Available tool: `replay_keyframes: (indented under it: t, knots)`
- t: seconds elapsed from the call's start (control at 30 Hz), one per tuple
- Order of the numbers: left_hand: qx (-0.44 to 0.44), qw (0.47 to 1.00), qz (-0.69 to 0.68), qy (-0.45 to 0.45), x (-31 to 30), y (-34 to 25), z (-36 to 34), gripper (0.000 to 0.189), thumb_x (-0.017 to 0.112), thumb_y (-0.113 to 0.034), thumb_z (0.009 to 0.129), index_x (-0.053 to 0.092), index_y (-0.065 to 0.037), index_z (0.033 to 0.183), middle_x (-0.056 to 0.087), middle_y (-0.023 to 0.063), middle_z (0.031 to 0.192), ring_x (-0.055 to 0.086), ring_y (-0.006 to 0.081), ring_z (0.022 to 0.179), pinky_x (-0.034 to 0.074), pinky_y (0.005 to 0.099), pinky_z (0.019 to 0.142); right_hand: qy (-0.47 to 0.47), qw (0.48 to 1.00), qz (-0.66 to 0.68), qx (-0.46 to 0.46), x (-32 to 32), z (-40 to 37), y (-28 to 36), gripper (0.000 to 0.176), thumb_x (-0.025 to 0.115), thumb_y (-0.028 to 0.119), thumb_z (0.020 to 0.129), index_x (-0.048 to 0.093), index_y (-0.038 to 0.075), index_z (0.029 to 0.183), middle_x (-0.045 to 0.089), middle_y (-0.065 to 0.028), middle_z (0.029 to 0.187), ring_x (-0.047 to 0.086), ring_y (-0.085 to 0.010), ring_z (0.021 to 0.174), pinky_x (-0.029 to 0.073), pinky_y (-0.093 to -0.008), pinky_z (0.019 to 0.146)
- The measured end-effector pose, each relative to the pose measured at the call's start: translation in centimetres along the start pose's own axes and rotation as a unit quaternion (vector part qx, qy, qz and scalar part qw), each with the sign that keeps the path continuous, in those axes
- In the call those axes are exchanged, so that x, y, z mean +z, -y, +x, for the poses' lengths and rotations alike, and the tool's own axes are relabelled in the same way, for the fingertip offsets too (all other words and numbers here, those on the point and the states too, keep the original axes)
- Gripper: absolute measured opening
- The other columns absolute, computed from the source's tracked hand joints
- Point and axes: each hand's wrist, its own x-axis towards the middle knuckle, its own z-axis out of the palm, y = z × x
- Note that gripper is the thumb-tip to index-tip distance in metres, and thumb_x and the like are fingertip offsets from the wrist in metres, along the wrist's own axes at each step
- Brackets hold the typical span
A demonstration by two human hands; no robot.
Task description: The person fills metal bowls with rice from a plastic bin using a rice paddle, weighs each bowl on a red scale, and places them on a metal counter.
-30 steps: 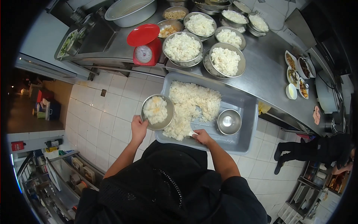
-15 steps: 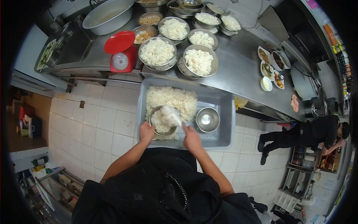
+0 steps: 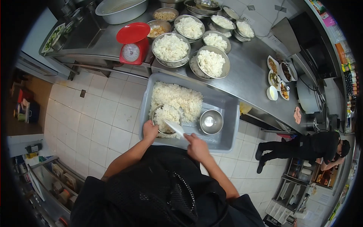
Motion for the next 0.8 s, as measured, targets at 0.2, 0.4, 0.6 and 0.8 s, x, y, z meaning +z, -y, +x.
replay_keyframes:
  t: [0.2,0.4,0.6,0.8]
  knots:
    - [-0.047,0.998,-0.039,-0.020,-3.0,-1.6,-2.8,0.014,0.064,-0.001,0.081,0.053,-0.004,0.072,0.058,0.0064,0.067,0.060,0.0154,0.057,0.051,0.0316,0.049,0.023,0.985,-0.119,0.122,-3.7,4.1,-8.3,0.041,0.059,0.008,0.084,0.061,0.005,0.125,0.072,-0.0221,0.105,0.070,-0.0429,0.096,0.056,-0.0524,0.085]
    - [-0.046,0.996,-0.077,-0.026,-8.4,-1.9,-4.2,0.010,0.061,0.003,0.082,0.054,-0.003,0.077,0.060,0.0074,0.074,0.063,0.0170,0.062,0.058,0.0331,0.054,-0.009,0.980,-0.108,0.166,1.5,11.1,-13.6,0.024,0.056,0.013,0.088,0.064,0.001,0.107,0.072,-0.0259,0.103,0.071,-0.0434,0.096,0.056,-0.0520,0.086]
    - [-0.043,0.968,-0.237,-0.066,-11.4,-6.5,-4.0,0.012,0.062,0.003,0.080,0.053,-0.005,0.077,0.063,0.0078,0.076,0.065,0.0172,0.063,0.057,0.0319,0.053,-0.015,0.985,-0.064,0.160,8.4,10.7,-13.0,0.024,0.058,0.013,0.085,0.067,0.001,0.104,0.071,-0.0261,0.102,0.069,-0.0453,0.099,0.055,-0.0531,0.088]
    - [0.109,0.957,-0.263,-0.055,-14.3,-17.7,3.6,0.005,0.061,-0.002,0.085,0.058,-0.003,0.089,0.066,0.0079,0.087,0.067,0.0183,0.076,0.059,0.0376,0.069,0.004,0.997,0.031,0.077,13.3,7.8,-13.6,0.037,0.056,0.016,0.085,0.066,0.005,0.119,0.068,-0.0310,0.100,0.066,-0.0488,0.096,0.052,-0.0567,0.087]
